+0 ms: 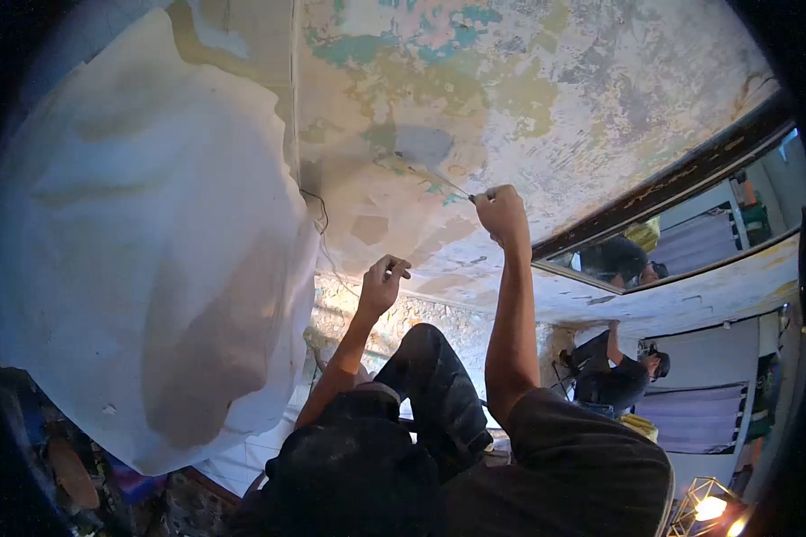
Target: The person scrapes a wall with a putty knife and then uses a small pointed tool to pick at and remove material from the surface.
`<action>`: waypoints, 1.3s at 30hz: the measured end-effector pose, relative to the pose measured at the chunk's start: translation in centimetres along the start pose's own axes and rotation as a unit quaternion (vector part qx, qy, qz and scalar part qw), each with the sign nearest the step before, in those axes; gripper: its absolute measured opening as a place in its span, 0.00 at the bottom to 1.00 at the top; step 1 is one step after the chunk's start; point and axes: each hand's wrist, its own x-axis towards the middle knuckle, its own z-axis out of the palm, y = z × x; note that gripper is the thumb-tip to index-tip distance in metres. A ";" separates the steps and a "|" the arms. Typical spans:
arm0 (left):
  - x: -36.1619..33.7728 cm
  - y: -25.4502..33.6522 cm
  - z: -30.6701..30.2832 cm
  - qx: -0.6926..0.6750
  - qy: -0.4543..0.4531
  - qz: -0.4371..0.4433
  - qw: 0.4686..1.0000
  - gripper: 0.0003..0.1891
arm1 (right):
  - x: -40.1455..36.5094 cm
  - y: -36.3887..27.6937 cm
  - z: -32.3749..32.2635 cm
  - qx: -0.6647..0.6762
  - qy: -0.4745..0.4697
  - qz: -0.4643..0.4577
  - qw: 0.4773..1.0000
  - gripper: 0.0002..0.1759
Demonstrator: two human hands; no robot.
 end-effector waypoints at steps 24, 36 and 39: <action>-0.2 0.0 -0.1 -0.033 0.013 -0.004 0.999 0.11 | -0.7 1.2 2.4 -0.018 0.049 -0.085 0.995 0.16; -0.3 0.0 0.6 -0.018 0.007 0.003 1.000 0.10 | -0.2 1.8 2.3 -0.056 0.058 -0.079 0.994 0.15; -0.2 0.3 0.6 -0.025 -0.002 0.005 1.000 0.11 | 0.1 1.7 2.2 -0.004 0.082 -0.098 0.992 0.16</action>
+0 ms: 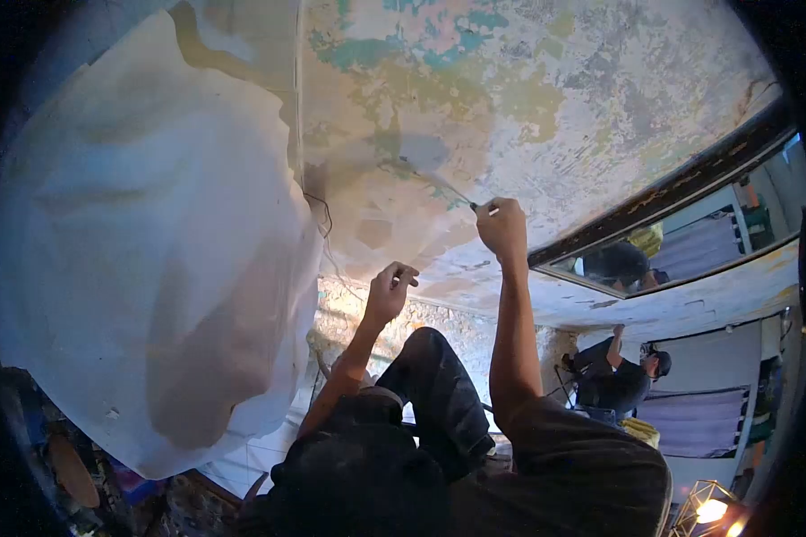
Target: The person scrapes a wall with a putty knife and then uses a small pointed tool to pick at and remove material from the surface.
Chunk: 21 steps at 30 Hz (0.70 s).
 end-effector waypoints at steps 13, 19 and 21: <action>0.2 -0.1 -0.4 0.003 0.006 -0.005 1.000 0.10 | -0.7 0.3 0.6 -0.007 0.012 -0.011 1.000 0.14; 0.0 0.1 -0.2 0.008 0.001 -0.012 1.000 0.10 | -0.8 1.0 1.6 0.024 0.008 -0.002 1.000 0.13; 0.1 0.0 -0.1 -0.012 0.007 -0.021 1.000 0.11 | -1.6 0.1 0.6 0.030 -0.008 0.047 0.998 0.13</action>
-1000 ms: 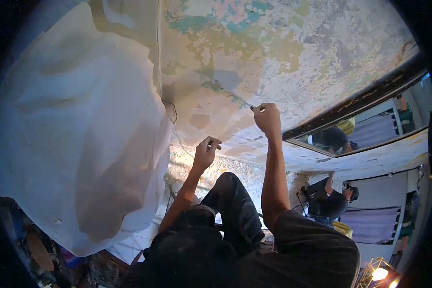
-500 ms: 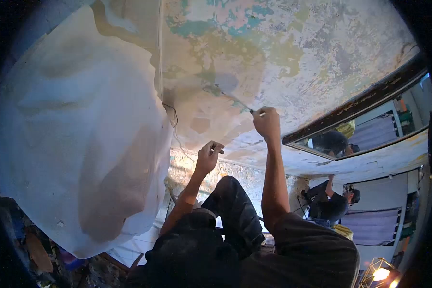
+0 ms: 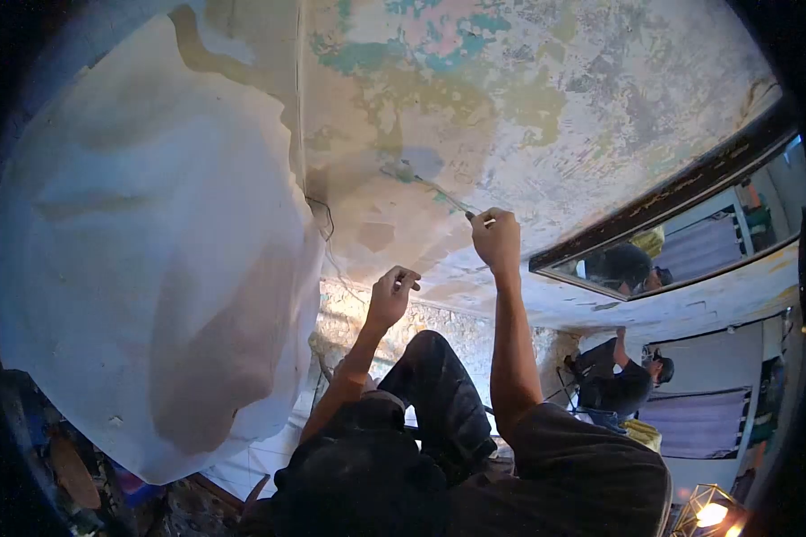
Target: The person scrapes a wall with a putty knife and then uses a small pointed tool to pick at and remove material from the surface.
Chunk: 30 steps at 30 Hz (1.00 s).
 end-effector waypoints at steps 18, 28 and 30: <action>-0.1 0.3 1.1 0.008 -0.016 0.011 1.000 0.11 | 0.5 -1.5 -2.6 -0.050 -0.023 -0.004 0.998 0.14; -0.3 1.3 1.8 0.005 -0.040 -0.002 0.999 0.13 | 3.0 3.0 -0.4 0.018 -0.086 0.060 0.994 0.18; -0.6 0.9 2.0 0.001 -0.030 0.005 1.000 0.13 | 2.5 3.2 0.4 0.037 -0.134 0.132 0.981 0.18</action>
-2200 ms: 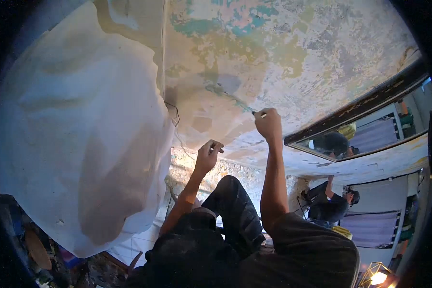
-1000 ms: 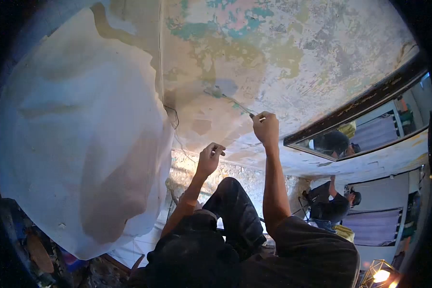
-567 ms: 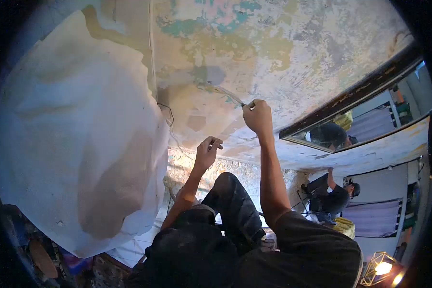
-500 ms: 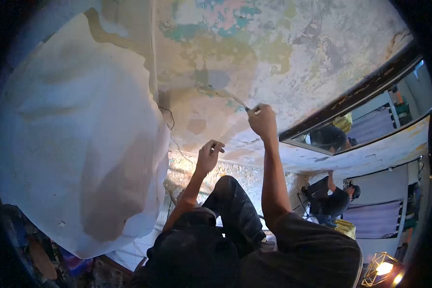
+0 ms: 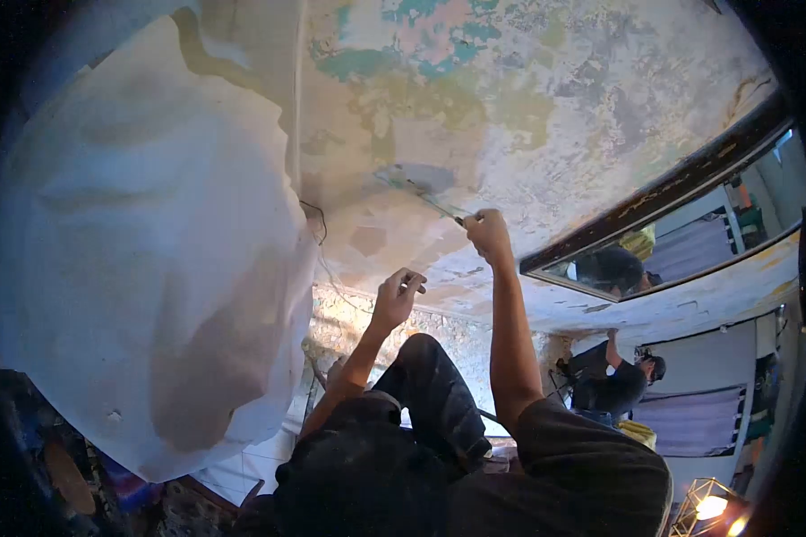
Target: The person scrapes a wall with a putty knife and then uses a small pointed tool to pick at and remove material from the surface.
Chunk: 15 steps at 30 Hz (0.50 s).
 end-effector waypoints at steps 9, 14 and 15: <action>0.4 -0.3 -0.8 -0.017 0.013 -0.008 1.000 0.11 | -1.9 -0.6 -0.8 -0.041 0.149 -0.115 0.981 0.16; 0.2 -0.4 0.0 -0.015 -0.010 -0.012 1.000 0.11 | -0.8 0.6 -0.3 -0.043 0.151 -0.137 0.978 0.17; 0.2 -0.4 0.2 -0.013 -0.010 -0.004 1.000 0.11 | -0.6 0.3 0.1 -0.051 0.137 -0.157 0.977 0.16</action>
